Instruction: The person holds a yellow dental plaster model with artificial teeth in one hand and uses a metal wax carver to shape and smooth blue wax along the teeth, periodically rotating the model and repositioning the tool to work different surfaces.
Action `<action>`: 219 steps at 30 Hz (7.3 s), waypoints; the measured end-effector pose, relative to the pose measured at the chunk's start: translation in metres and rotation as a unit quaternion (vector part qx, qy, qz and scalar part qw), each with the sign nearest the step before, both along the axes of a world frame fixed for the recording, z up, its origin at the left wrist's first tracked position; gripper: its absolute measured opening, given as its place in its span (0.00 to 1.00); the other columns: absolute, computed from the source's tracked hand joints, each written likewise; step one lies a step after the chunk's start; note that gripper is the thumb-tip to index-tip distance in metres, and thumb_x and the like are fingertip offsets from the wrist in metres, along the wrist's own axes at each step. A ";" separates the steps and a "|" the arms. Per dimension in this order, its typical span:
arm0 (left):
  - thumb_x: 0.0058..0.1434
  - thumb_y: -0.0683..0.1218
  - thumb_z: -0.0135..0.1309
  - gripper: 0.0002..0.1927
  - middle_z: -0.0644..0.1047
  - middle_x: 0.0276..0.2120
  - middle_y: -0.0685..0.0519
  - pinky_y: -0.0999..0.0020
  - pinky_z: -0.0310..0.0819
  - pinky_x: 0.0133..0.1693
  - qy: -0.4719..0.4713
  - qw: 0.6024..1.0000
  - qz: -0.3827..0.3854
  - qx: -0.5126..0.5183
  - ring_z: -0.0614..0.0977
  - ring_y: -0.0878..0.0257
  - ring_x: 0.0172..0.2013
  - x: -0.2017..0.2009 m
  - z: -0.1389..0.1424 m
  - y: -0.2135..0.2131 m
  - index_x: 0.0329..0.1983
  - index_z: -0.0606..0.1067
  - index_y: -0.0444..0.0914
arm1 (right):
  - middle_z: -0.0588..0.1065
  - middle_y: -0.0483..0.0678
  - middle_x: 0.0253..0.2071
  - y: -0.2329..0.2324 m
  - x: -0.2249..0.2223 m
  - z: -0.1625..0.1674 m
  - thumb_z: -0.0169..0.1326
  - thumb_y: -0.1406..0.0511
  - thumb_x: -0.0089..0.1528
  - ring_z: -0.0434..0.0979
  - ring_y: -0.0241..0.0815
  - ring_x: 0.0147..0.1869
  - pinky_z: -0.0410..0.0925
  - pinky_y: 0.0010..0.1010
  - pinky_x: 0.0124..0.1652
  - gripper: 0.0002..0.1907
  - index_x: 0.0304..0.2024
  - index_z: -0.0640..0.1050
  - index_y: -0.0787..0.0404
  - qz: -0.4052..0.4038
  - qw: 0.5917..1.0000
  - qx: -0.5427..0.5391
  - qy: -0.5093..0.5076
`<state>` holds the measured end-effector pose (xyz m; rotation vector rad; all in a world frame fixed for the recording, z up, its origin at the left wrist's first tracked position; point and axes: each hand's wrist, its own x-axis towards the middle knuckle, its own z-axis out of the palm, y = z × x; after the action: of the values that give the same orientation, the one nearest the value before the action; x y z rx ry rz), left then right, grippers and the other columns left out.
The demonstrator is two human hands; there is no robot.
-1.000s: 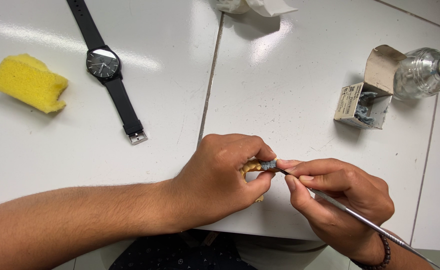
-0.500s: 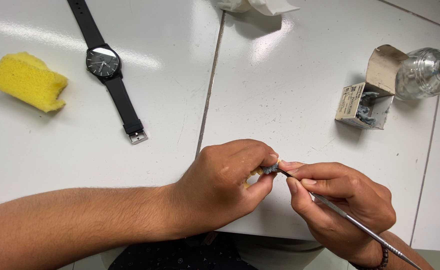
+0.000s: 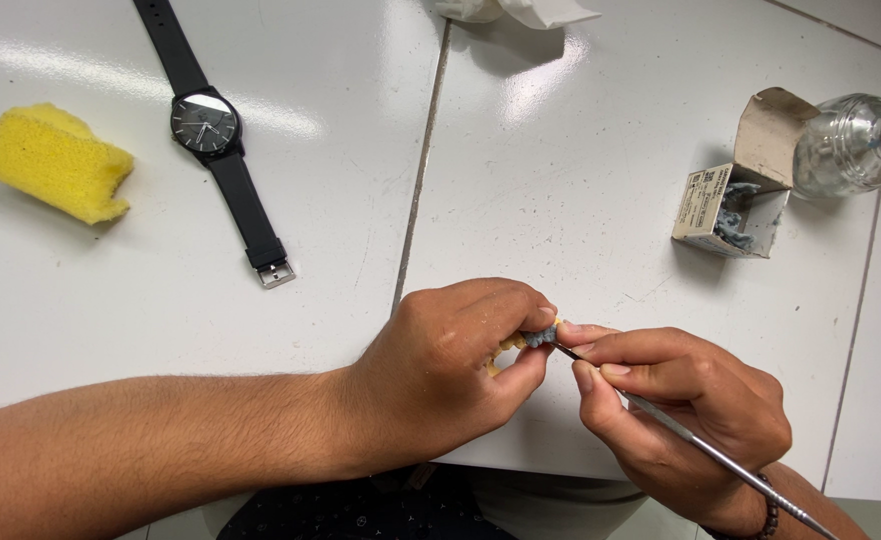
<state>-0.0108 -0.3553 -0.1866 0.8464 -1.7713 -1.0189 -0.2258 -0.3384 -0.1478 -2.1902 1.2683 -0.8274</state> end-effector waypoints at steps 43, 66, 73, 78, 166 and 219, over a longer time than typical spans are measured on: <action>0.55 0.48 0.65 0.17 0.82 0.33 0.50 0.80 0.81 0.18 0.126 0.878 -0.131 0.443 0.84 0.71 0.21 0.001 0.010 -0.015 0.42 0.74 0.34 | 0.75 0.62 0.43 0.004 -0.017 -0.019 0.52 0.77 0.65 0.85 0.46 0.42 0.85 0.32 0.42 0.10 0.45 0.67 0.64 -0.077 0.960 0.020 -0.267; 0.72 0.37 0.54 0.20 0.69 0.61 0.44 0.68 0.85 0.55 0.176 0.948 -0.147 0.219 0.81 0.59 0.57 -0.007 -0.010 -0.002 0.55 0.55 0.38 | 0.78 0.59 0.49 -0.018 -0.016 -0.021 0.59 0.67 0.67 0.82 0.47 0.53 0.80 0.37 0.53 0.15 0.53 0.73 0.70 -0.040 0.971 0.069 -0.225; 0.64 0.41 0.60 0.45 0.78 0.50 0.45 0.68 0.86 0.54 0.091 0.967 -0.144 0.190 0.86 0.60 0.49 -0.004 -0.010 -0.006 0.74 0.44 0.41 | 0.81 0.59 0.48 -0.016 -0.007 -0.008 0.65 0.74 0.60 0.85 0.49 0.54 0.81 0.29 0.51 0.18 0.52 0.75 0.67 0.019 0.998 -0.040 -0.045; 0.65 0.39 0.63 0.41 0.72 0.60 0.43 0.65 0.85 0.56 0.017 0.992 -0.118 -0.031 0.83 0.55 0.55 -0.006 -0.016 -0.010 0.73 0.51 0.45 | 0.81 0.58 0.44 -0.016 -0.010 -0.014 0.62 0.71 0.63 0.85 0.49 0.50 0.81 0.31 0.47 0.13 0.48 0.76 0.66 0.033 0.992 -0.041 -0.118; 0.74 0.32 0.47 0.22 0.69 0.53 0.47 0.75 0.81 0.39 0.042 0.993 -0.096 -0.055 0.82 0.64 0.39 -0.019 -0.031 -0.017 0.63 0.54 0.40 | 0.82 0.52 0.38 -0.003 0.007 -0.001 0.66 0.72 0.57 0.87 0.43 0.50 0.80 0.41 0.59 0.12 0.34 0.74 0.60 0.044 0.999 -0.022 -0.015; 0.65 0.35 0.56 0.30 0.73 0.47 0.46 0.65 0.84 0.48 0.093 0.963 -0.173 0.183 0.84 0.59 0.48 -0.020 -0.018 -0.015 0.63 0.52 0.38 | 0.82 0.50 0.41 0.000 -0.008 -0.001 0.64 0.74 0.57 0.85 0.48 0.55 0.74 0.52 0.65 0.14 0.39 0.72 0.59 0.085 0.995 0.031 -0.042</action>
<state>-0.0305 -0.3699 -0.2050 0.6414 -1.6239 -1.6395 -0.2339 -0.3383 -0.1486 -2.1554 1.0371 -0.7930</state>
